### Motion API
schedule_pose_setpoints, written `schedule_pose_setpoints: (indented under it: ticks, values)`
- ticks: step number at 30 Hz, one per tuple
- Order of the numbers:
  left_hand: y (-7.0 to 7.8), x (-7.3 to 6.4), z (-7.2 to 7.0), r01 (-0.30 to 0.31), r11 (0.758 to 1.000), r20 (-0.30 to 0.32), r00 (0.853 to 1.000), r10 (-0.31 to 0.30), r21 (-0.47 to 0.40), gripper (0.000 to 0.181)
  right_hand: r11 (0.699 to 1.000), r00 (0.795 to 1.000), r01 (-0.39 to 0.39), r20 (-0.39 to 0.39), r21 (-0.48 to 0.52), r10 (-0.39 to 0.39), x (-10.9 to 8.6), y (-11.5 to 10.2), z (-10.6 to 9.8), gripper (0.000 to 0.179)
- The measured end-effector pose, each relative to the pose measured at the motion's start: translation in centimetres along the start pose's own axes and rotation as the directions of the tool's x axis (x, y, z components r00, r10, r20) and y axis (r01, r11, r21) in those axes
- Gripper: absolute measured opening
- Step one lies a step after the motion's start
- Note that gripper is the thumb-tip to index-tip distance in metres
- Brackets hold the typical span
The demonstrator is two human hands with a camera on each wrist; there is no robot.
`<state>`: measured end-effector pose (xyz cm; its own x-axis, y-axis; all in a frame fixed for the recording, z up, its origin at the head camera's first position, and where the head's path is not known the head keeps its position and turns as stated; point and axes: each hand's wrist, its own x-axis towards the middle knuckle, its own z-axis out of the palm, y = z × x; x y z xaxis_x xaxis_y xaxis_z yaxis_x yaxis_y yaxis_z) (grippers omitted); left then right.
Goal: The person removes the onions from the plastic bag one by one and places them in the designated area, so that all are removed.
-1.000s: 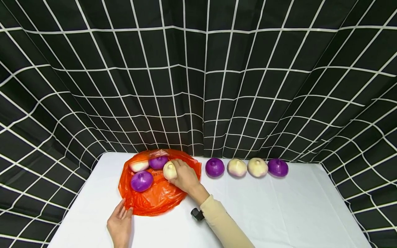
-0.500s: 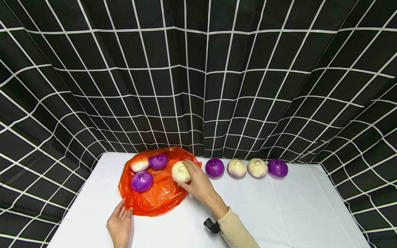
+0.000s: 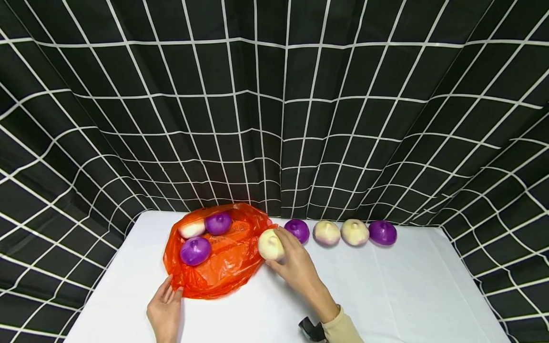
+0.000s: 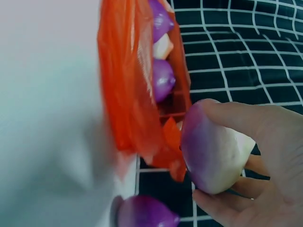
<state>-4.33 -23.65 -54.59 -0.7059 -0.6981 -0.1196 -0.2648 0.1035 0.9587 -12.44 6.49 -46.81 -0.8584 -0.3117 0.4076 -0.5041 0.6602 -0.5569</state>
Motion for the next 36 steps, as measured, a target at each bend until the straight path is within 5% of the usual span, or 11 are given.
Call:
schedule_pose_setpoints:
  ticks: [10,23,29,36]
  values:
    - [0.2,0.0,-0.3,-0.003,1.000,0.001,1.000,0.003,0.017,0.049,0.998,0.993,-0.046,-0.112,-0.039,0.041,-2.7,2.1,0.0,0.078]
    - [0.0,-0.1,-0.4,-0.009,0.999,-0.006,1.000,0.009,0.046,0.048,0.990,0.983,-0.132,-0.138,-0.053,0.123,-5.4,2.4,0.7,0.083]
    - [0.1,-0.1,-0.2,0.008,0.999,0.004,1.000,-0.008,0.034,0.049,0.978,0.978,-0.199,-0.073,-0.061,0.195,-6.2,3.0,1.4,0.077]
    - [0.1,0.1,0.0,0.011,1.000,0.004,1.000,-0.011,0.021,0.050,0.976,0.974,-0.215,-0.084,-0.025,0.212,-6.3,3.6,1.3,0.076]
